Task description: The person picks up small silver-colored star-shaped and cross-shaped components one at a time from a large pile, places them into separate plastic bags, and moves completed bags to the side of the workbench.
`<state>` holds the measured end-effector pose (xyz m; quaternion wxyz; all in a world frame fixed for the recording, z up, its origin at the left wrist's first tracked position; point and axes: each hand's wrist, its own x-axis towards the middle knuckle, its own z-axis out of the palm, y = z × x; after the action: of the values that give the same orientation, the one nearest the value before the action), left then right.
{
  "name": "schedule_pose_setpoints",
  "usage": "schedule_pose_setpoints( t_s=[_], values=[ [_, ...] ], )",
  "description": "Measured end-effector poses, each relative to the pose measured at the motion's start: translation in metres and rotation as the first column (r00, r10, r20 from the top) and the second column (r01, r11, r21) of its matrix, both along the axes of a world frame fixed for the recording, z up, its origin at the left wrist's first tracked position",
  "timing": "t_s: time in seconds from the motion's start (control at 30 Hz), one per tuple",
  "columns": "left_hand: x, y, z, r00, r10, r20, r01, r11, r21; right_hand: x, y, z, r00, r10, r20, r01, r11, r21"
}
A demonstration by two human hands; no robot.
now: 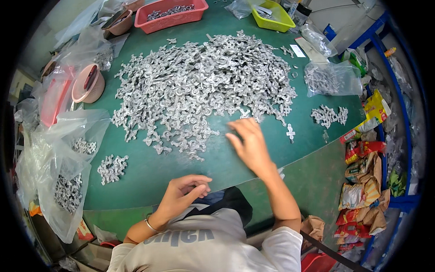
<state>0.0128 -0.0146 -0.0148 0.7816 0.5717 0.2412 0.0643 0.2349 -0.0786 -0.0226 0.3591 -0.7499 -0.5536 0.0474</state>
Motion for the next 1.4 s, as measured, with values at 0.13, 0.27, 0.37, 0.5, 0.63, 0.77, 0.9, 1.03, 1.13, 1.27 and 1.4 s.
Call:
schedule_pose_setpoints(
  t_s=[0.13,0.27,0.37,0.5,0.63,0.77,0.9,1.03,1.13,1.27,1.4],
  values=[
    [-0.002,0.001,0.0,1.0,0.006,0.009,-0.006,1.0,0.004,-0.02,0.015,-0.017,0.969,0.015,0.245,0.006,0.996,-0.085],
    [-0.006,0.004,-0.002,0.999,0.044,-0.002,-0.044,0.999,-0.014,-0.024,0.007,-0.015,0.962,-0.093,0.255,0.088,0.996,0.032],
    [-0.004,0.005,-0.001,0.999,0.037,0.006,-0.037,0.999,-0.008,-0.023,0.0,-0.006,0.977,-0.206,0.063,0.2,0.975,0.095],
    [-0.003,0.005,-0.003,0.995,0.087,0.046,-0.084,0.995,-0.048,-0.03,-0.014,-0.005,0.788,-0.179,-0.588,0.269,0.961,0.067],
    [0.004,0.008,-0.001,0.955,0.259,0.142,-0.248,0.964,-0.091,-0.048,-0.022,0.008,0.478,-0.042,-0.877,0.202,0.977,0.063],
    [0.012,0.01,0.006,0.897,0.37,0.243,-0.379,0.926,-0.011,-0.066,-0.027,0.019,0.379,0.024,-0.925,0.128,0.989,0.078],
    [0.012,0.01,0.007,0.894,0.315,0.32,-0.348,0.936,0.049,-0.073,-0.029,0.02,0.359,0.074,-0.93,0.099,0.988,0.116],
    [0.014,0.008,0.012,0.908,0.263,0.325,-0.311,0.944,0.107,-0.073,-0.034,0.019,0.362,0.098,-0.927,0.113,0.983,0.148],
    [0.017,0.004,0.008,0.925,0.249,0.287,-0.298,0.944,0.142,-0.071,-0.035,0.014,0.449,0.078,-0.89,0.07,0.99,0.122],
    [0.012,0.012,-0.006,0.903,0.369,0.22,-0.409,0.896,0.175,-0.005,-0.043,0.0,0.751,-0.24,-0.615,0.386,0.915,0.114],
    [0.016,0.018,-0.015,0.915,0.368,0.165,-0.403,0.857,0.321,0.137,-0.117,-0.034,0.612,-0.79,-0.035,0.76,0.576,0.303]
  ],
)
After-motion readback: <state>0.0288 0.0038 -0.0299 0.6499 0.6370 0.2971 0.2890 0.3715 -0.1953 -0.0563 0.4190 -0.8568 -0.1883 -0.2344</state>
